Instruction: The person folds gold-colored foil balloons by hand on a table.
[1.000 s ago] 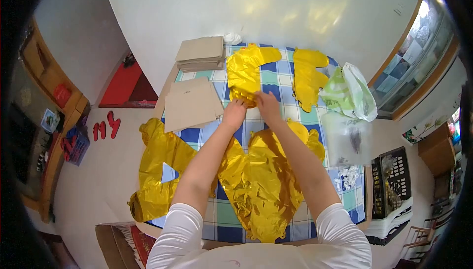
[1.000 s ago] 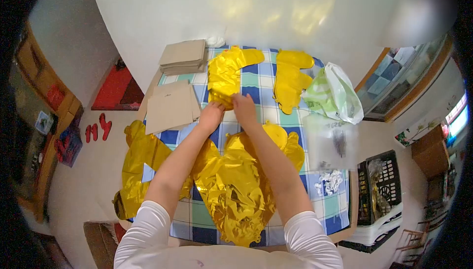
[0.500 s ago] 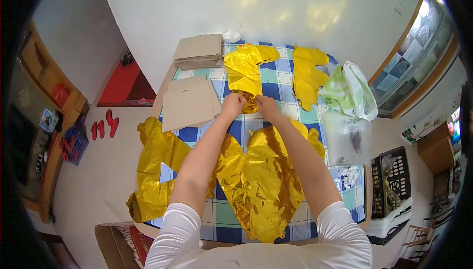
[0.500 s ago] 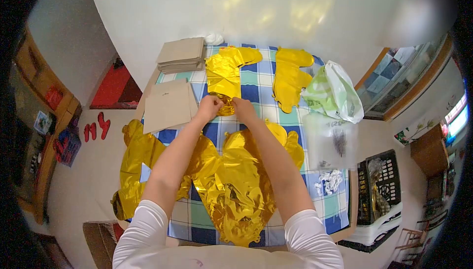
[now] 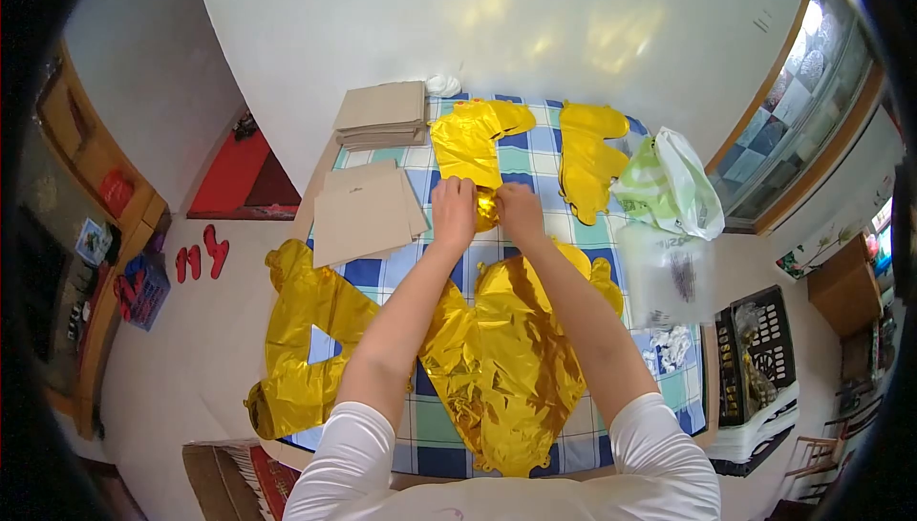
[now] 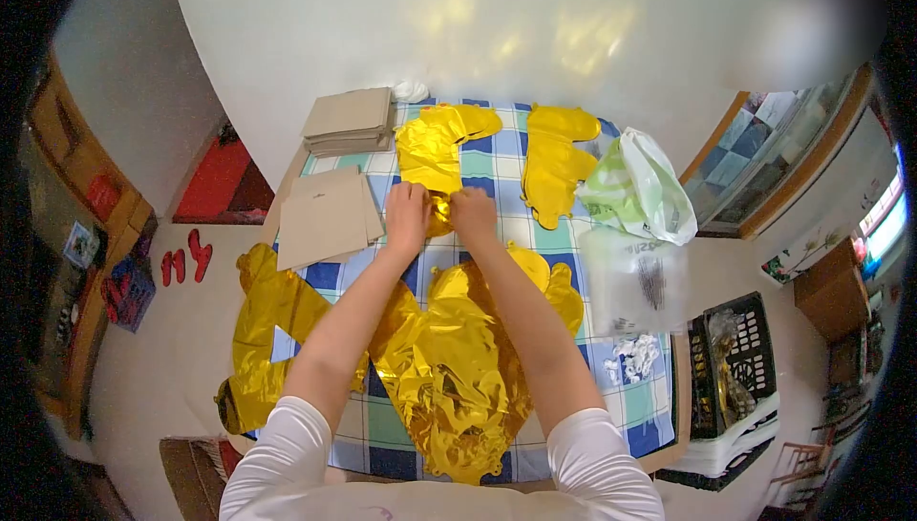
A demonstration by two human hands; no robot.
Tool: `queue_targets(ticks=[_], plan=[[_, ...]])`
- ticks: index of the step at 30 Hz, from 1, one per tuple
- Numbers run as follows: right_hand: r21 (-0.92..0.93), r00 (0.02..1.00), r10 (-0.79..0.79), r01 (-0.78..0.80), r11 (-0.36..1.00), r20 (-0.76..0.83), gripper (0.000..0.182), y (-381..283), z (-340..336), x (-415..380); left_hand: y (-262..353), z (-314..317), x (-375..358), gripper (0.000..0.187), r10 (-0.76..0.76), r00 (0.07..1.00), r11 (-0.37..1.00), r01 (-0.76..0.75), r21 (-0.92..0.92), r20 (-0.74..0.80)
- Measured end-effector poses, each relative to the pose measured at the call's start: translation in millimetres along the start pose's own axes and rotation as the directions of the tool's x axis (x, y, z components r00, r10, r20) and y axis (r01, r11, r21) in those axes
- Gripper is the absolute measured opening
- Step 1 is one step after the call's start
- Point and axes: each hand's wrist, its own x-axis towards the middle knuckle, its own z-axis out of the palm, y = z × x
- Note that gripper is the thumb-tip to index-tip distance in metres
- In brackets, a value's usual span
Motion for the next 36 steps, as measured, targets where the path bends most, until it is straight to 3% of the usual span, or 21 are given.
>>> queue_targets(ticks=[2, 3, 5, 6, 7, 8, 10, 12, 14, 17, 20, 21, 23, 25, 27, 29, 30, 32, 33, 36], plan=[[-0.040, 0.982, 0.033, -0.041, 0.998, -0.185, 0.011, -10.7, -17.3, 16.8, -7.2, 10.1, -10.3, 0.017, 0.108, 0.976, 0.978, -0.138, 0.155, 0.190], [-0.027, 0.982, 0.089, -0.095, 0.995, -0.167, 0.012, -14.7, -23.4, 24.9, -13.3, 17.4, -17.8, 0.021, 0.145, 0.946, 0.952, -0.214, 0.221, 0.289], [-0.005, 0.970, 0.203, -0.206, 0.979, -0.132, 0.014, -19.6, -35.3, 43.4, -26.1, 35.5, -37.2, 0.030, 0.086, 0.958, 0.962, -0.151, 0.227, 0.272], [0.037, 0.966, 0.187, -0.183, 0.982, -0.181, 0.014, -20.1, -43.1, 55.3, -30.5, 41.7, -41.7, 0.035, 0.060, 0.963, 0.966, -0.122, 0.228, 0.263], [0.075, 0.958, 0.174, -0.161, 0.984, -0.229, 0.014, -20.0, -53.2, 67.2, -31.8, 41.1, -37.0, 0.043, -0.022, 0.924, 0.974, -0.066, 0.216, 0.382], [0.111, 0.947, 0.163, -0.137, 0.984, -0.277, 0.015, -19.6, -64.3, 76.8, -31.0, 41.4, -35.6, 0.043, -0.032, 0.915, 0.973, -0.064, 0.222, 0.403], [0.494, 0.874, 0.413, -0.250, 0.833, -0.255, 0.016, -34.5, -107.7, 98.7, -24.7, 32.5, -28.1, 0.041, -0.052, 0.899, 0.969, -0.059, 0.239, 0.435], [0.545, 0.875, 0.388, -0.183, 0.818, -0.289, 0.018, -39.2, -138.4, 114.8, -24.6, 33.2, -24.6, 0.040, -0.060, 0.900, 0.971, -0.048, 0.235, 0.433], [0.541, 0.758, 0.288, 0.100, 0.835, -0.585, 0.019, -30.9, -156.5, 134.7, -22.7, 32.5, -20.8, 0.039, -0.073, 0.888, 0.970, -0.043, 0.240, 0.455], [0.641, 0.812, 0.250, 0.187, 0.744, -0.527, 0.019, -47.6, -221.4, 144.5, -22.2, 30.3, -18.7, 0.040, -0.075, 0.877, 0.976, -0.034, 0.216, 0.474], [0.720, 0.871, 0.261, 0.141, 0.679, -0.416, 0.018, -74.3, -265.3, 135.7, -20.0, 26.1, -14.1, 0.043, -0.105, 0.863, 0.985, 0.020, 0.174, 0.493], [0.676, 0.897, 0.243, 0.080, 0.733, -0.370, 0.018, -81.7, -280.8, 129.3, -19.6, 20.1, -8.1, 0.050, -0.126, 0.860, 0.992, 0.095, 0.087, 0.494], [0.593, 0.910, 0.209, 0.049, 0.804, -0.357, 0.018, -89.7, -302.2, 119.7, -13.0, 2.4, 11.7, 0.068, -0.033, 0.961, 0.964, 0.103, -0.244, 0.274], [0.493, 0.920, 0.171, 0.028, 0.869, -0.354, 0.017, -95.4, -316.0, 113.1, 26.4, -50.2, 37.6, 0.093, 0.069, 0.995, 0.822, -0.101, -0.560, -0.078], [0.366, 0.922, 0.114, 0.032, 0.930, -0.371, 0.017, -102.8, -328.8, 109.7, 64.4, -116.1, 52.2, 0.110, 0.106, 0.965, 0.796, -0.228, -0.561, -0.242], [0.298, 0.951, 0.101, -0.010, 0.955, -0.293, 0.016, -128.4, -351.4, 103.0, 101.8, -178.9, 56.1, 0.114, 0.155, 0.901, 0.814, -0.349, -0.465, -0.406], [0.262, 0.962, 0.095, -0.026, 0.965, -0.254, 0.016, -139.5, -360.4, 100.0, 113.7, -200.9, 59.2, 0.117, 0.200, 0.906, 0.780, -0.377, -0.499, -0.372], [0.107, 0.927, -0.153, 0.200, 0.974, -0.341, 0.018, -150.1, -371.7, 96.9, 134.3, -235.5, 59.7, 0.122, 0.292, 0.908, 0.708, -0.417, -0.570, -0.302], [0.021, 0.887, -0.276, 0.305, 0.952, -0.370, 0.018, -155.3, -377.2, 94.7, 147.2, -246.9, 54.2, 0.108, 0.262, 0.915, 0.665, -0.402, -0.629, -0.308], [-0.057, 0.804, -0.418, 0.437, 0.898, -0.422, 0.020, -176.0, -394.7, 83.9, 150.4, -261.8, 56.5, 0.079, 0.335, 0.938, 0.451, -0.244, -0.859, -0.090]])
